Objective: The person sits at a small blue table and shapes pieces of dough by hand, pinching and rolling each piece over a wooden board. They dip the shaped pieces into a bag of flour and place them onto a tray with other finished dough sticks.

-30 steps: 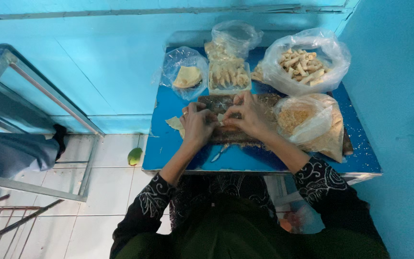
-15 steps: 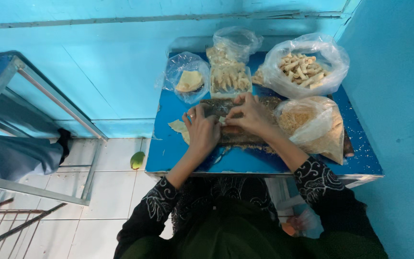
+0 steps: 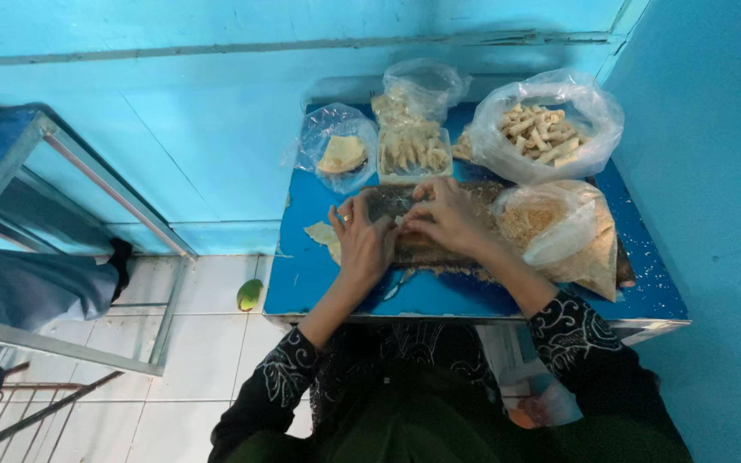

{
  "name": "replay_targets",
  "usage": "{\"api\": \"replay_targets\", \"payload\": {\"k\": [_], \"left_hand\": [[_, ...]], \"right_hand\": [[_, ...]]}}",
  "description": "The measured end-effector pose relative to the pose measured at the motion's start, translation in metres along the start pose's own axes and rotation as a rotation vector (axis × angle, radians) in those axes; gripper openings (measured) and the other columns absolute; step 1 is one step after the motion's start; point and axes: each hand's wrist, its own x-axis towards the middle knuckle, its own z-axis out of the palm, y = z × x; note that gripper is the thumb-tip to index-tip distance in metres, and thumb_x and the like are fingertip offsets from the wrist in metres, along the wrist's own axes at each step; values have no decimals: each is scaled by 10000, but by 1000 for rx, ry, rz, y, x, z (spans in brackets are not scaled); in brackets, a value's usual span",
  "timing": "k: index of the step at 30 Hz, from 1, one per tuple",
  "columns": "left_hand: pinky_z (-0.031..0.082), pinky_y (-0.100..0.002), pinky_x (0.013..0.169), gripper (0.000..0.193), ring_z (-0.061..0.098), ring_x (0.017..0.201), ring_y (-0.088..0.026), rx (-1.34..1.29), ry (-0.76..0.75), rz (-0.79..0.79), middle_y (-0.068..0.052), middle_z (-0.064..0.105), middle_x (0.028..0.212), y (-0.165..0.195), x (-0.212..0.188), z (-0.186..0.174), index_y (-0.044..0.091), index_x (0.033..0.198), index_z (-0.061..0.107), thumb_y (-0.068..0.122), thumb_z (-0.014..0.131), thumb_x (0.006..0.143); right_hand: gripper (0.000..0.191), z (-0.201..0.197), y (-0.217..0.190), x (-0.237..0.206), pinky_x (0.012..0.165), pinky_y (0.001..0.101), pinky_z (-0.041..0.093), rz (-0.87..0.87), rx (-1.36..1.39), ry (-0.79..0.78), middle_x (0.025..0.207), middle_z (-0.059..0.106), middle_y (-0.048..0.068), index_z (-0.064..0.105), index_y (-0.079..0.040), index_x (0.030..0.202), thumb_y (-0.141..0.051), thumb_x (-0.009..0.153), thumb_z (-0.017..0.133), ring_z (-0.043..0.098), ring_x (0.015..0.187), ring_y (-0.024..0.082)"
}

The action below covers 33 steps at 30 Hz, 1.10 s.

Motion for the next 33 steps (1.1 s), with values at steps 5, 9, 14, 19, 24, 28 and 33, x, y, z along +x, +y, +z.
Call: {"api": "replay_targets", "payload": {"k": [5, 9, 14, 19, 24, 28, 33], "left_hand": [[213, -700, 1079, 147, 389, 1311, -440, -22, 13, -38, -189, 477, 1416, 3, 0, 5, 73, 837, 713, 161, 820, 789], [215, -698, 1074, 150, 395, 1302, -436, -6, 8, -33, -192, 483, 1393, 4, -1, 5, 71, 814, 704, 151, 825, 776], [222, -705, 1085, 149, 401, 1305, -432, 19, 33, -19, -181, 489, 1389, 4, -3, 4, 81, 836, 709, 149, 826, 775], [240, -686, 1094, 157, 412, 1288, -423, 0, 25, -47, -176, 499, 1373, 3, -6, 4, 92, 853, 722, 179, 819, 763], [239, -676, 1116, 176, 417, 1305, -416, 43, 55, -16, -167, 506, 1385, 4, -8, 6, 88, 903, 736, 188, 807, 778], [236, -681, 1121, 184, 417, 1312, -415, 42, 51, -12, -161, 505, 1378, 4, -7, 4, 85, 926, 742, 195, 809, 795], [225, -715, 1100, 143, 421, 1295, -415, 52, 3, 28, -166, 500, 1364, 3, -6, -5, 104, 871, 742, 181, 801, 766]], "right_hand": [[272, -17, 16, -1, 966, 486, 377, 183, -118, -14, 1306, 539, 58, 844, -313, 1030, -134, 845, 755, 442, 1227, 307], [475, -20, 8, -8, 967, 546, 300, 170, -337, -113, 1290, 490, 120, 826, -288, 1084, -38, 683, 766, 402, 1235, 354], [382, -20, 1, -12, 1030, 547, 292, -34, -417, 6, 1315, 505, 98, 837, -304, 1058, -49, 794, 728, 418, 1252, 312], [218, -18, 2, -9, 1026, 516, 310, 3, -290, 35, 1304, 508, 93, 826, -253, 1019, -117, 883, 723, 436, 1242, 326], [223, -10, -13, -10, 1035, 510, 319, -193, -177, 118, 1374, 523, 70, 813, -301, 1042, -186, 862, 753, 446, 1298, 326], [266, -14, -17, -9, 1030, 556, 299, -221, -338, 109, 1367, 518, 75, 814, -309, 1056, -229, 810, 755, 452, 1283, 308], [253, -16, -14, -9, 983, 509, 364, -42, -90, 58, 1334, 517, 96, 807, -242, 1113, -182, 873, 753, 460, 1234, 314]]}}
